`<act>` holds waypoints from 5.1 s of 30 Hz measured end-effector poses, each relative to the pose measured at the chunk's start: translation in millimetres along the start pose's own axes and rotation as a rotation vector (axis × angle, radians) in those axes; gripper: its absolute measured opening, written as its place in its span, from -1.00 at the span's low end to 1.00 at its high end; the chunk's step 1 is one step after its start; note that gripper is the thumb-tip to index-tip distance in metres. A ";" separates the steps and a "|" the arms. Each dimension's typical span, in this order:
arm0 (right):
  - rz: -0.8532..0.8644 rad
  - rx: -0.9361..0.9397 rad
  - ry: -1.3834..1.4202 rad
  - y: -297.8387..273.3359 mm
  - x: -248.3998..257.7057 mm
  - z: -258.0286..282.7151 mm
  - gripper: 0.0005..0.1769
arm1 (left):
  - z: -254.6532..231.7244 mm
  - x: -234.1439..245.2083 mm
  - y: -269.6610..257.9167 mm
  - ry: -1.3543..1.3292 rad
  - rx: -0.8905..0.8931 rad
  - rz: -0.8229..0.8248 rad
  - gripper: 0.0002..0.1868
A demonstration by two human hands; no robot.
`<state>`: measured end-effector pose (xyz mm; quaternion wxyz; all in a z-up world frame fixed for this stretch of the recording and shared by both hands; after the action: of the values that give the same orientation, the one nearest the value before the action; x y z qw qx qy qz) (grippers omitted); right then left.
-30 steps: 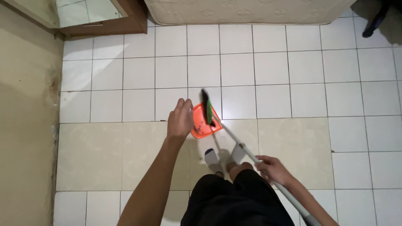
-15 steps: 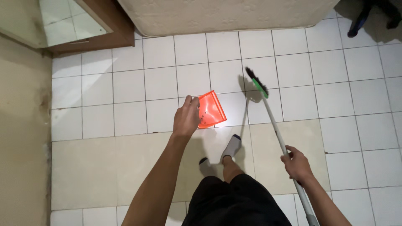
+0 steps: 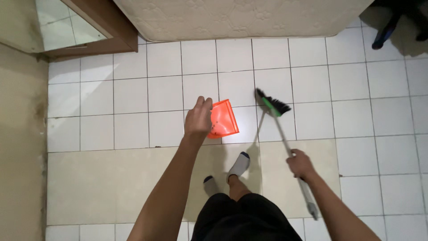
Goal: The person sweeps the tiled floor using a broom and a dustpan, repeatedly gathering debris into the dustpan and moving the items across the floor.
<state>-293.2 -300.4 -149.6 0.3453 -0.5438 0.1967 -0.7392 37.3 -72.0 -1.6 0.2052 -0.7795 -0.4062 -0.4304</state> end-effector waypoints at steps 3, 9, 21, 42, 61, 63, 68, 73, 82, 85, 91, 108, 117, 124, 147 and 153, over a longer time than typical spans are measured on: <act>0.099 -0.014 0.064 11.7 -26.6 15.1 -0.35 | -3.2 -1.9 4.1 -0.044 0.043 0.014 -0.86; 0.301 0.100 0.038 -11.3 -54.3 59.6 -0.40 | -17.3 -6.7 10.9 0.013 0.046 0.002 -0.82; 0.549 0.047 0.400 -41.3 8.9 37.8 -0.48 | -7.6 -11.9 10.7 0.039 0.029 -0.058 -0.83; -0.120 -0.073 0.300 9.5 134.1 27.9 -0.33 | -48.4 -7.0 107.0 0.093 -0.042 0.040 -0.84; 0.048 -0.260 0.393 101.5 17.6 99.1 -0.34 | -55.0 -38.6 235.5 0.013 -0.228 0.126 -0.84; 0.101 -0.212 0.394 97.6 -0.5 121.0 -0.34 | -53.2 -39.7 241.2 0.017 -0.229 0.154 -0.88; 0.243 -0.081 0.436 84.2 -13.5 160.6 -0.34 | -48.5 -39.0 252.8 -0.034 -0.247 0.164 -0.82; 0.352 -0.059 0.533 60.3 8.2 173.1 -0.44 | -46.9 -40.1 254.8 -0.074 -0.332 0.139 -0.80; 0.186 -0.195 0.834 -1.3 52.0 95.8 -0.35 | -98.8 -45.9 270.0 0.003 -0.347 0.286 -0.84; 0.074 -0.245 0.930 -12.1 60.1 67.1 -0.36 | -124.6 -62.2 267.5 0.043 -0.409 0.329 -0.87; -0.123 -0.368 0.718 -24.2 94.3 35.9 -0.35 | -175.0 -95.6 261.5 0.057 -0.541 0.404 -0.89; -0.235 -0.589 0.556 30.7 86.1 -57.1 -0.29 | -242.2 -152.1 252.9 0.097 -0.602 0.513 -0.78; -0.101 -0.464 0.669 75.5 41.1 -5.9 -0.34 | -259.1 -163.5 246.4 -0.006 -0.598 0.476 -0.79; 0.111 -0.263 0.889 75.2 42.9 33.0 -0.35 | -257.6 -169.6 249.3 -0.002 -0.652 0.398 -0.73; 0.017 -0.559 1.288 -17.2 192.5 -38.3 -0.37 | -292.7 -159.0 225.2 0.048 -0.547 0.472 -0.82; -0.098 -0.574 1.201 -6.6 175.4 -101.5 -0.42 | -318.2 -169.6 210.5 0.059 -0.535 0.463 -0.82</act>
<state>-420.4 -431.6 -61.6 -0.0168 -0.1163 0.5189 -0.8467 -3.5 -485.8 36.1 0.0976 -0.8643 -0.0853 -0.4861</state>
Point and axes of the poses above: each hand's wrist, its own y-axis towards the middle knuckle, its own x-axis out of the back of the hand, z = x × y, the point moved 1 cm from there along y, towards the middle knuckle, and after that the axes turned 8 degrees about -z, right-handed, at the moved point
